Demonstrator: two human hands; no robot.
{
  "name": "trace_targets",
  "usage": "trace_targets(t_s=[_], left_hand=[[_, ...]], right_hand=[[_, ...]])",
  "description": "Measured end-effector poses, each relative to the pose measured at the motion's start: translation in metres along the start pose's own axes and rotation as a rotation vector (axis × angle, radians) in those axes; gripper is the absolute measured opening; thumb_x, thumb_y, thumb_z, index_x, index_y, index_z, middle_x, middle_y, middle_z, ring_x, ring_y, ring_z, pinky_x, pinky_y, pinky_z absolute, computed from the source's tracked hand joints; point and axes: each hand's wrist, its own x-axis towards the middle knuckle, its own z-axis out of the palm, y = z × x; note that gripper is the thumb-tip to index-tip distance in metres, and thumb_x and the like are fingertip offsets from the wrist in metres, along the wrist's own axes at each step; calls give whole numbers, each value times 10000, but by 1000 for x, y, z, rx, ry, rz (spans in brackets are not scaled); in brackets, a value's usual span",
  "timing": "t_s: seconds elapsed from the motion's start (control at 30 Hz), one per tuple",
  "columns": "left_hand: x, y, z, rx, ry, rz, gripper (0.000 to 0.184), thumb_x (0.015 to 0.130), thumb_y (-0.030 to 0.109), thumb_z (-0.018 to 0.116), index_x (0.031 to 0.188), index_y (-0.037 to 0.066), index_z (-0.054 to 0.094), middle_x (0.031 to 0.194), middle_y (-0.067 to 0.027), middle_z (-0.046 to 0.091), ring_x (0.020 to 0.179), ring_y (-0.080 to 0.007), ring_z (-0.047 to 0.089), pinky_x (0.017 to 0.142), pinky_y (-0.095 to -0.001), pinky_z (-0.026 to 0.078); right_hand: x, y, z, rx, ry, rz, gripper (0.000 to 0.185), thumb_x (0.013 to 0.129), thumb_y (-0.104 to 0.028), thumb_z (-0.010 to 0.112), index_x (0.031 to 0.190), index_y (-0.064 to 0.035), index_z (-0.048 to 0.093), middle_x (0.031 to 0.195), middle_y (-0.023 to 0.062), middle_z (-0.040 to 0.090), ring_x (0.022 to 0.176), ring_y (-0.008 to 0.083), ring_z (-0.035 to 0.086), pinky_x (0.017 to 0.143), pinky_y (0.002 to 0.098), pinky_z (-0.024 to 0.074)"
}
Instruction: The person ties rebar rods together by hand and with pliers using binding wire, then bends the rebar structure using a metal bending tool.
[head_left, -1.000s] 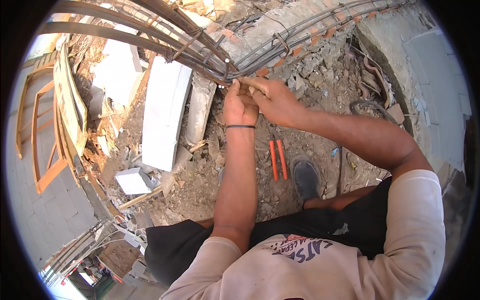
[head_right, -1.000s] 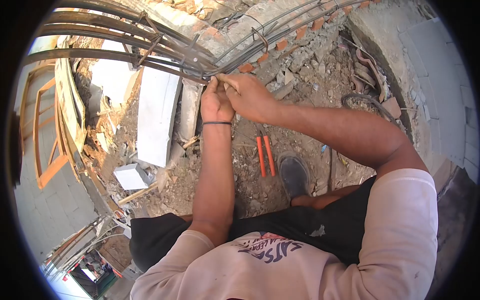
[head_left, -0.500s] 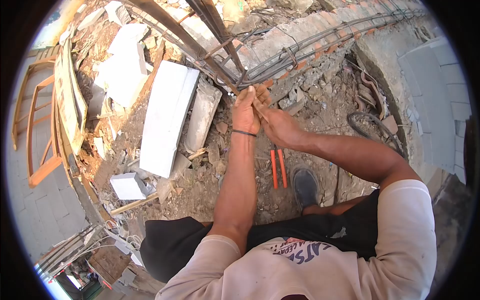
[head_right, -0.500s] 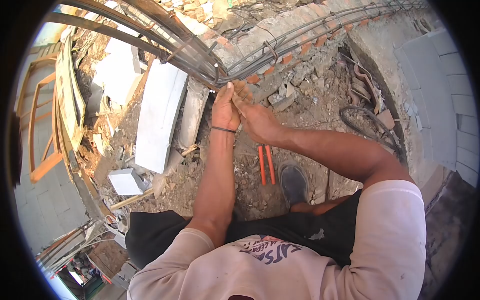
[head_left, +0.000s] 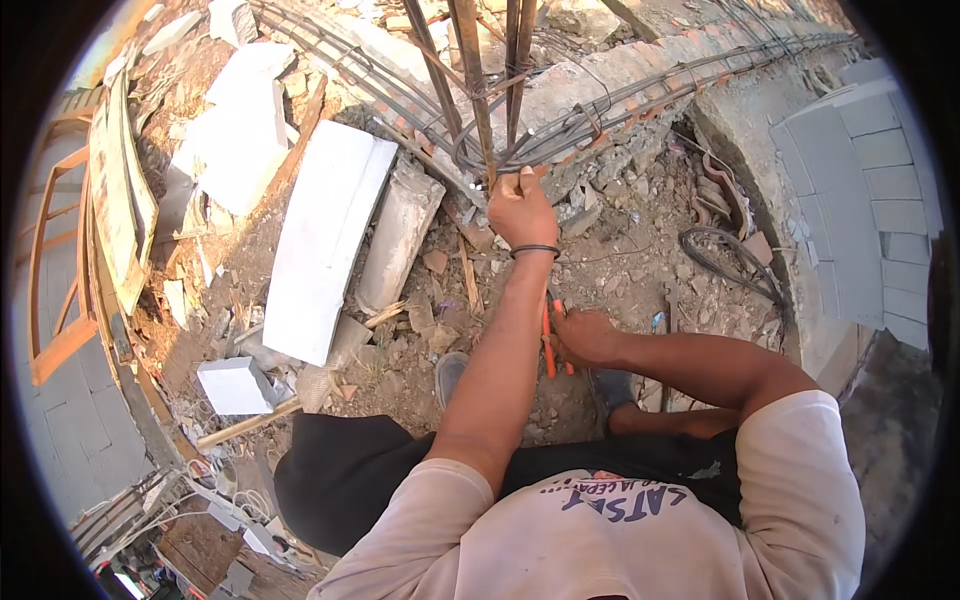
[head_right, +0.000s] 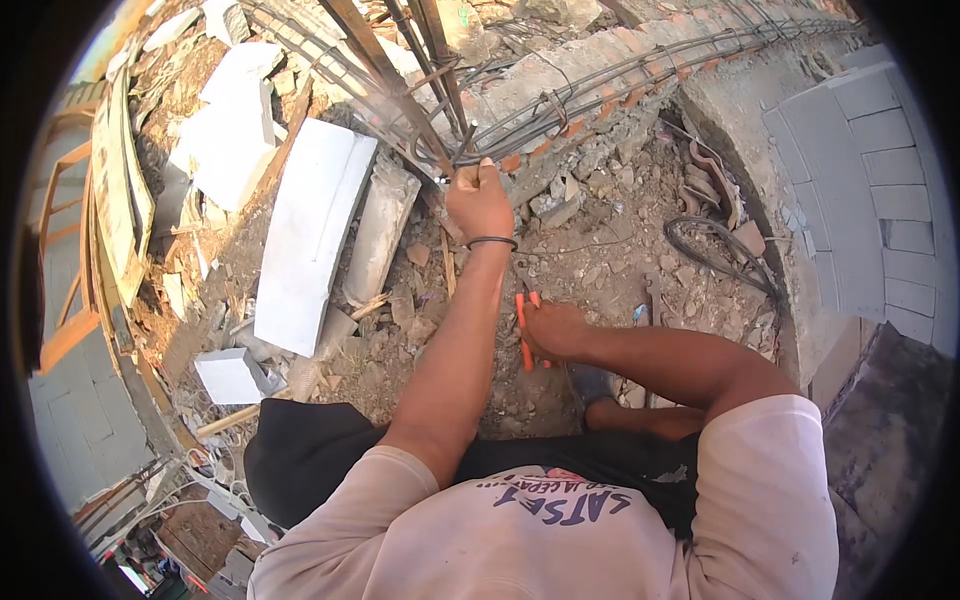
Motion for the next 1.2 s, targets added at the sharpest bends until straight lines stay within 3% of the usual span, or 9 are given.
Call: trace_targets(t_s=[0.1, 0.17, 0.4, 0.47, 0.7, 0.77, 0.87, 0.93, 1.2], left_hand=[[0, 4, -1, 354, 35, 255, 287, 907, 199, 647, 726, -23, 628, 614, -193, 578, 522, -332, 536, 550, -443, 426], [-3, 6, -4, 312, 30, 251, 257, 918, 188, 631, 783, -31, 641, 626, -170, 589, 529, -311, 541, 556, -429, 428], [-22, 18, -16, -7, -107, -182, 314, 963, 116, 529, 1194, -89, 586, 856, -121, 649, 690, -176, 565, 637, -347, 453], [-22, 16, -16, -50, -80, -106, 326, 964, 117, 526, 1206, -91, 592, 902, -136, 656, 721, -177, 572, 664, -338, 462], [-13, 1, -19, -38, -57, 86, 334, 946, 99, 519, 1196, -83, 643, 1012, -179, 689, 799, -181, 615, 720, -322, 487], [-11, -2, -23, -9, -86, 70, 331, 939, 100, 522, 1191, -73, 651, 1016, -188, 693, 800, -191, 625, 714, -335, 492], [-7, 3, -27, 28, -115, 23, 328, 919, 93, 511, 1161, -70, 661, 1001, -221, 693, 837, -264, 658, 737, -378, 505], [-7, 5, -28, 29, -130, -3, 329, 905, 85, 496, 1137, -77, 663, 982, -247, 689, 873, -328, 681, 766, -409, 514], [1, -1, -30, 57, -118, 141, 308, 884, 84, 512, 1096, -74, 670, 1012, -255, 689, 933, -375, 673, 830, -411, 511]], right_hand=[[30, -10, 17, -23, 264, 179, 502, 942, -422, 550, 1158, 31, 556, 1131, 268, 623, 1036, 371, 668, 817, 481, 556], [32, -31, 18, -82, 71, 237, 478, 935, -340, 580, 1247, 16, 515, 1237, 265, 568, 1120, 365, 634, 888, 446, 533], [58, -22, 58, -17, 105, 430, 603, 835, -244, 696, 1335, 5, 470, 1338, 245, 493, 1211, 368, 571, 927, 437, 509], [69, -22, 66, 158, 163, 554, 609, 816, -235, 684, 1329, 18, 475, 1351, 239, 489, 1211, 352, 572, 942, 444, 502], [12, -12, 27, 537, 344, 441, 489, 798, -215, 635, 1195, 44, 514, 1072, 217, 632, 1025, 298, 665, 855, 424, 526], [-45, -7, -12, 588, 29, 237, 438, 807, -214, 654, 1133, 39, 506, 935, 168, 640, 868, 237, 678, 782, 384, 536], [-114, 3, -46, 764, -67, 210, 367, 837, -177, 658, 1100, 19, 494, 910, 132, 614, 760, 183, 649, 691, 355, 534], [-138, 5, -63, 997, 63, 301, 306, 865, -114, 615, 1098, 13, 463, 935, 105, 574, 791, 176, 650, 730, 339, 538], [-65, -5, -79, 814, 509, 131, 372, 905, -144, 623, 1214, -30, 450, 916, 109, 549, 757, 169, 551, 698, 358, 470]])
